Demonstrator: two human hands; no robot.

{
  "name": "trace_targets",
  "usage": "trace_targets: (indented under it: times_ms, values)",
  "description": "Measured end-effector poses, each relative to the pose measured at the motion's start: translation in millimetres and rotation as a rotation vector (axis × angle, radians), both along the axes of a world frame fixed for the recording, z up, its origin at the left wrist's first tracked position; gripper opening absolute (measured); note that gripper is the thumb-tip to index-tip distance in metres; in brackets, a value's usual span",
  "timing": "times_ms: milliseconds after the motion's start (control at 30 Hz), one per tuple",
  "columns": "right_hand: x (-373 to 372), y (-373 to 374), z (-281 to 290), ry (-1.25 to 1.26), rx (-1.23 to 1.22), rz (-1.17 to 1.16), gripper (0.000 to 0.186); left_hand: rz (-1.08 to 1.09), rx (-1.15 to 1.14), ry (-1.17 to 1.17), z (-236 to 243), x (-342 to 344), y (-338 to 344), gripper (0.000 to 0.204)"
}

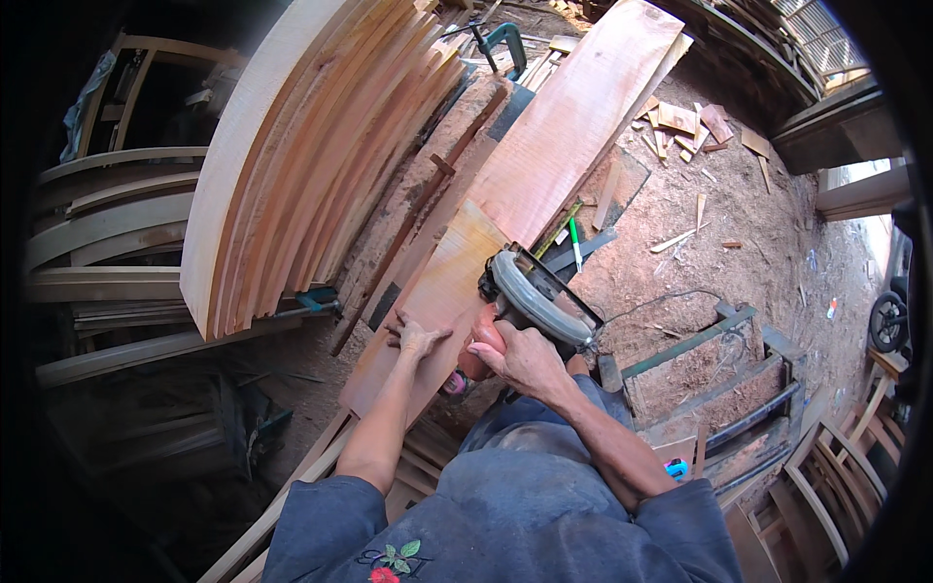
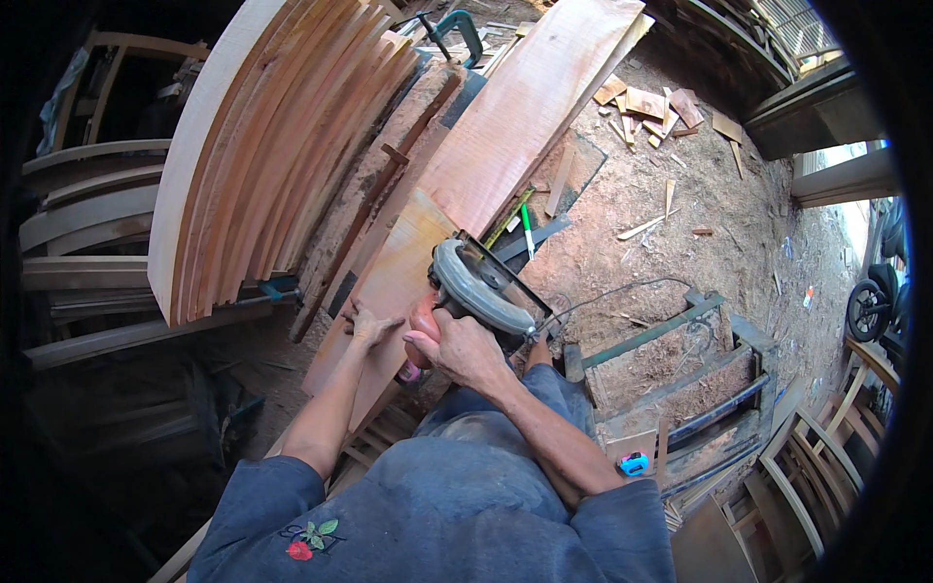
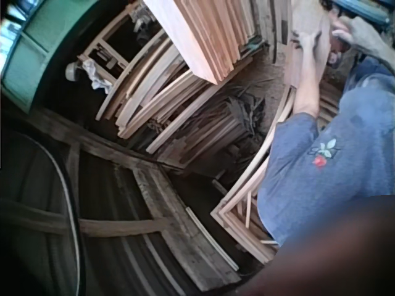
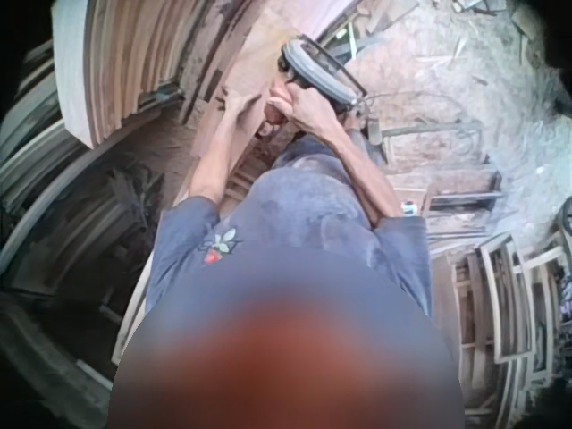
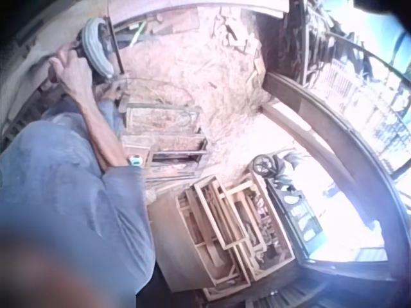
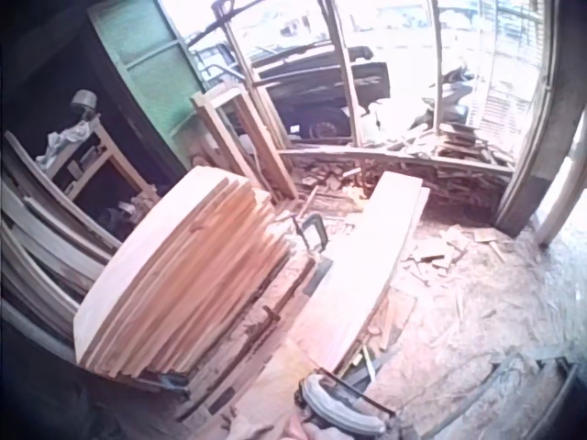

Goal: The person repeatedly cuts wooden planks using a circular saw in a woodworking shop. They measure and mark the planks, then cut them to size, stacking the finished pieces.

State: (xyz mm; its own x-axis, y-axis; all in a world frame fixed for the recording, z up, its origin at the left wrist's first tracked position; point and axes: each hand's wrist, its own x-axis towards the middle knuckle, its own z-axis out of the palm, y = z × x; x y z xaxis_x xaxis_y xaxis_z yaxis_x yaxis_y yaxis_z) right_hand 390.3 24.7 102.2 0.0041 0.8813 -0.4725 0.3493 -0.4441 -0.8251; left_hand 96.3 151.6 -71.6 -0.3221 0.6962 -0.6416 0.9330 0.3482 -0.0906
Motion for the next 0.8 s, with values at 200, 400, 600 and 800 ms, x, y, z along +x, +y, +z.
trace_targets:
  times_ms: [200,400,600,800]
  values:
    - [4,-2,0,0.001,-0.024,0.019,0.067,0.021,0.011,0.001,-1,1,0,0.164]
    - [5,-2,-7,0.016,0.0,0.004,0.068,0.023,0.007,-0.003,-1,0,0,0.164]
    - [9,-3,-11,0.021,0.019,0.001,0.068,0.006,0.003,0.01,-7,-3,0,0.164]
    - [9,-2,-13,0.021,0.019,0.006,0.067,0.014,0.02,-0.016,-5,-5,0,0.165]
